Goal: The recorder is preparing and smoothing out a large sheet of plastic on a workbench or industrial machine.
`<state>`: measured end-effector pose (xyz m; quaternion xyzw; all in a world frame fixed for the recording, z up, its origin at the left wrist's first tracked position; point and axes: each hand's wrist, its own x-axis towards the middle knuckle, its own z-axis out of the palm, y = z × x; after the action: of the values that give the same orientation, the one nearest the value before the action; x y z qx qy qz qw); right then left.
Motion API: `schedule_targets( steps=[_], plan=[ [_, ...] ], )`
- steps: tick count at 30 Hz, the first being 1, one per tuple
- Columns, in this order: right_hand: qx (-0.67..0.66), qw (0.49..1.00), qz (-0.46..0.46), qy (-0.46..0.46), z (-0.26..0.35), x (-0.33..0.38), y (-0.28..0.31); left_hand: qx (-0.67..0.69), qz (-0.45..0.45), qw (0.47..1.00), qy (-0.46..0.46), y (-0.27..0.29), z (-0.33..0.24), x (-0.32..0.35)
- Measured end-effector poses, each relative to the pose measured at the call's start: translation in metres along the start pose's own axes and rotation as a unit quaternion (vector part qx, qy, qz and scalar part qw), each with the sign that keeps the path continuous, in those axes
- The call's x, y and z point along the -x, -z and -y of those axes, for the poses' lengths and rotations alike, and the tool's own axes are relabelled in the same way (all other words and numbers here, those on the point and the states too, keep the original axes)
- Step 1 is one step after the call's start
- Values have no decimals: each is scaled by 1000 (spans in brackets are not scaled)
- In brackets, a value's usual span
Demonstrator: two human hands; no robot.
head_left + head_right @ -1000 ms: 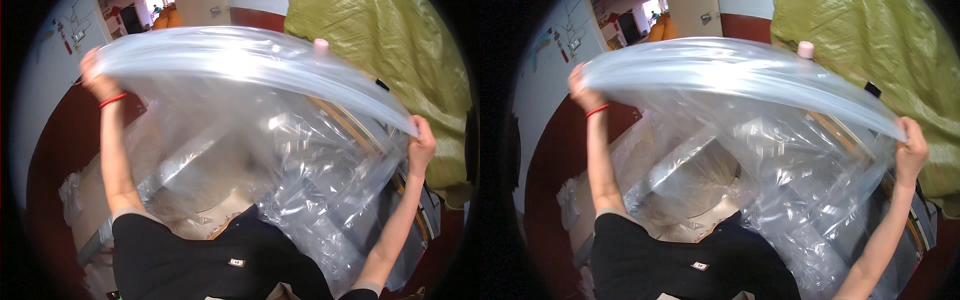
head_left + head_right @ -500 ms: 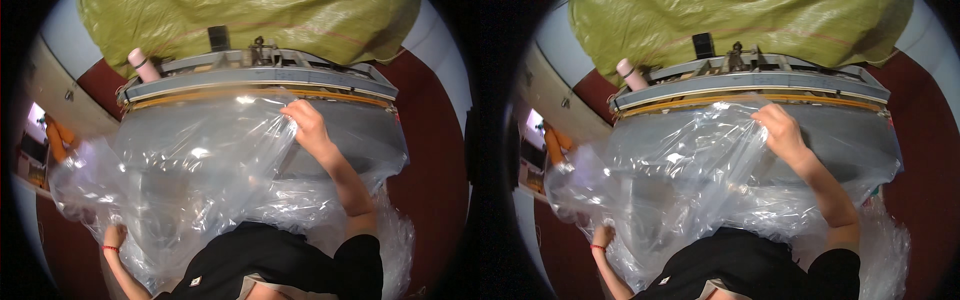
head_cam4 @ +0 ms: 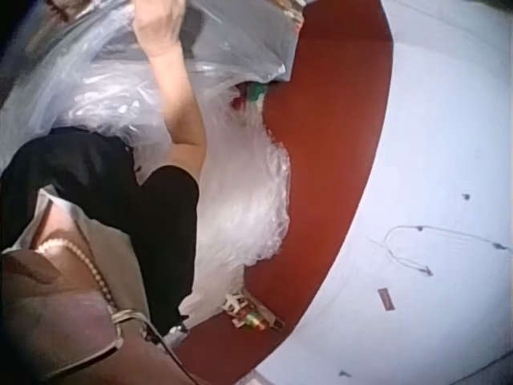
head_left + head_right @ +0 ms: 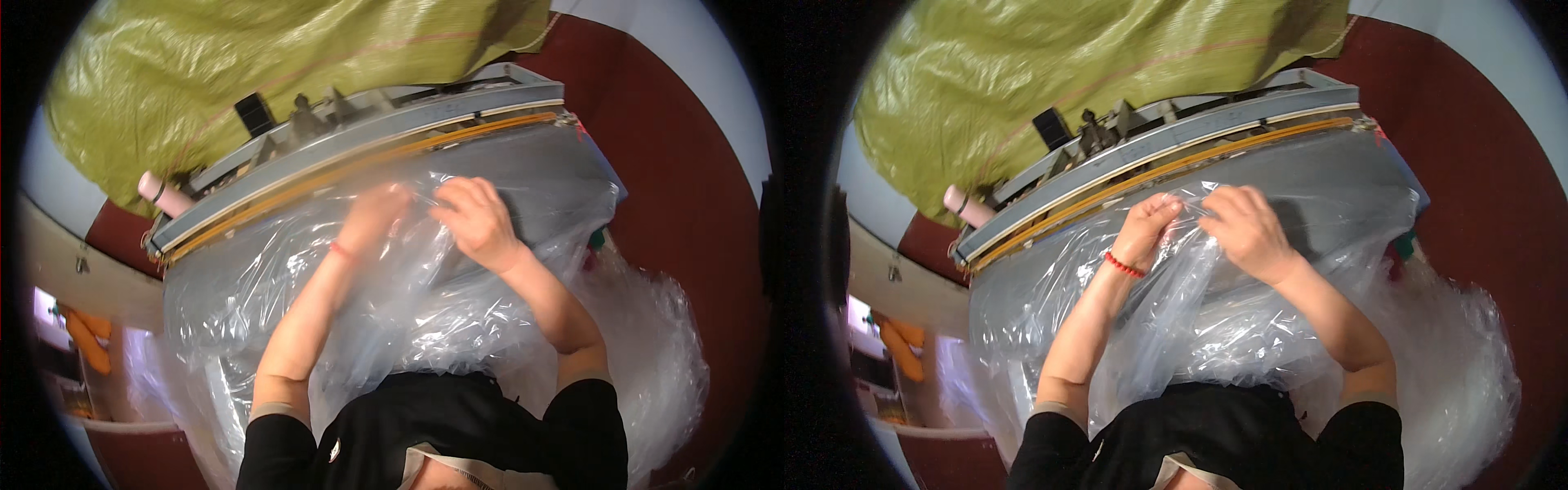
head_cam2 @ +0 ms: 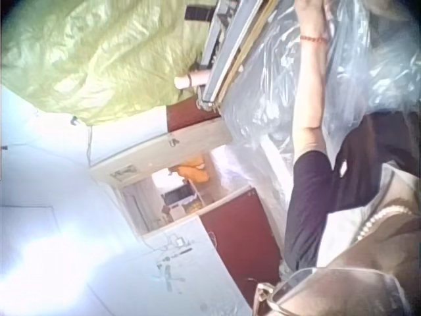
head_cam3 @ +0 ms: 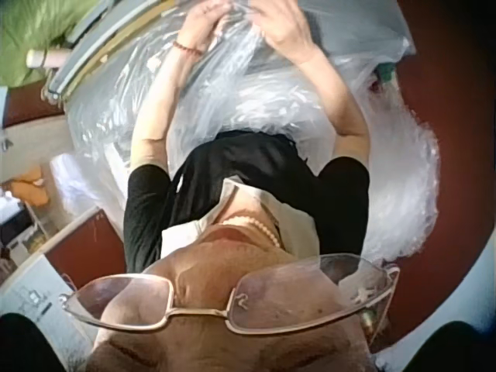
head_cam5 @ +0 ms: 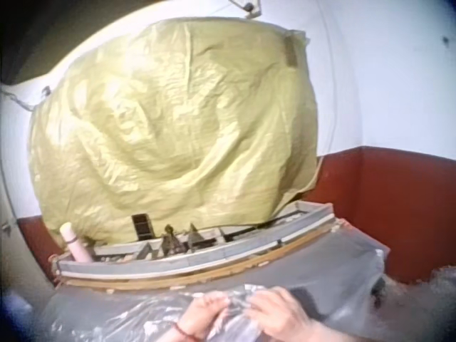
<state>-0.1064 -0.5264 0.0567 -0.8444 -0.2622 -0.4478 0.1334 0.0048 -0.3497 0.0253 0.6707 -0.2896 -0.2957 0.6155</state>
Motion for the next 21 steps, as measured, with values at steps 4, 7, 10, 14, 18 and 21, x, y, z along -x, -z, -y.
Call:
schedule_targets(
  steps=[4,7,10,14,18,21],
  plan=[
    [72,966,-141,-203,-40,41,17,108,-124,986,5,-34,-26,7],
    [-442,706,-112,-542,-40,55,10,128,-103,986,1,-26,-20,7],
    [-668,521,-17,-531,-36,62,-4,112,-115,987,-11,-27,-12,4],
    [-626,548,-87,-548,-27,48,-4,65,-109,992,-23,-28,-7,6],
    [-522,647,-107,-546,-37,52,-7,-11,-89,996,10,-25,0,8],
    [-494,665,-109,-550,-41,57,2,-63,-67,995,34,-11,13,6]
  ],
)
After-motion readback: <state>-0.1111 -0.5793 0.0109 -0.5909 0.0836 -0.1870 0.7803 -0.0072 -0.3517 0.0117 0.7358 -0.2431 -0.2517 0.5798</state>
